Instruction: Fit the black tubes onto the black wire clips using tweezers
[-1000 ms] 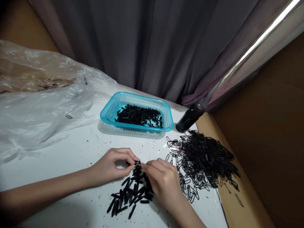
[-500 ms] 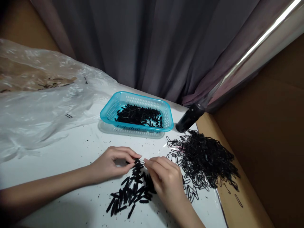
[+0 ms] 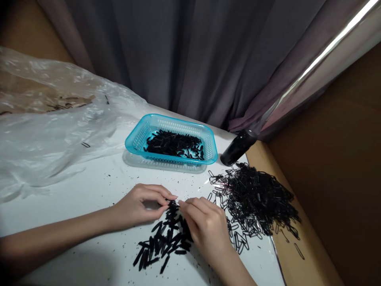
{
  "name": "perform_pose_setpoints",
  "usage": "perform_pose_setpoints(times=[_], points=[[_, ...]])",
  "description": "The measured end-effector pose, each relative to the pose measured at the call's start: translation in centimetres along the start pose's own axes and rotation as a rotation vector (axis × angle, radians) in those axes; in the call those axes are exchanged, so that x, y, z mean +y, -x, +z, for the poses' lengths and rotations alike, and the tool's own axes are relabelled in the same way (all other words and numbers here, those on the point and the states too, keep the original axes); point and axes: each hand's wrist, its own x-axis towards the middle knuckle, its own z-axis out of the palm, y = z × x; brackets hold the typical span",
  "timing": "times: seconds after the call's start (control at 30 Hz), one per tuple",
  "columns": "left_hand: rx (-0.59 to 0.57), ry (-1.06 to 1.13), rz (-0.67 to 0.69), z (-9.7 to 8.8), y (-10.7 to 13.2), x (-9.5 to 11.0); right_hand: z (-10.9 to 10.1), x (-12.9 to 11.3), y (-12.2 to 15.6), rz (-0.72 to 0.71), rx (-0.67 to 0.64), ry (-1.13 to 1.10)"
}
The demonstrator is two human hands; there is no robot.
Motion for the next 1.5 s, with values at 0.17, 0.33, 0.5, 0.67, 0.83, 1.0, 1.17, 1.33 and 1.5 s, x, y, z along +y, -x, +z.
perform_pose_setpoints(times=[0.17,0.33,0.5,0.67,0.83,1.0,1.17,1.33,1.5], points=[[-0.014,-0.015,-0.029,0.1,0.0,-0.1,-0.2,0.2,-0.2,-0.060,-0.011,0.072],[-0.027,-0.014,-0.079,0.1,0.0,-0.1,-0.3,0.1,-0.3,-0.095,-0.005,0.114],[-0.034,-0.014,-0.069,0.0,0.0,0.0,-0.3,0.0,-0.1,-0.056,-0.029,0.122],[-0.045,-0.022,-0.038,0.0,0.1,0.1,-0.3,0.0,-0.1,-0.062,-0.027,0.117],[-0.036,-0.023,-0.054,0.1,-0.1,0.3,-0.6,0.0,-0.3,-0.102,-0.011,0.129],[-0.061,-0.043,-0.014,0.1,0.2,0.0,-0.5,-0.1,-0.4,-0.090,-0.042,0.128],[-0.108,-0.078,0.039,0.1,0.5,-0.4,-0.5,0.0,-0.4,-0.072,-0.083,0.131],[-0.159,-0.076,0.067,0.0,0.5,-0.4,-0.7,-0.1,-0.3,-0.028,-0.131,0.000],[-0.097,-0.083,0.033,-0.4,0.0,-0.3,-1.0,-1.0,-0.4,-0.048,-0.207,-0.246]])
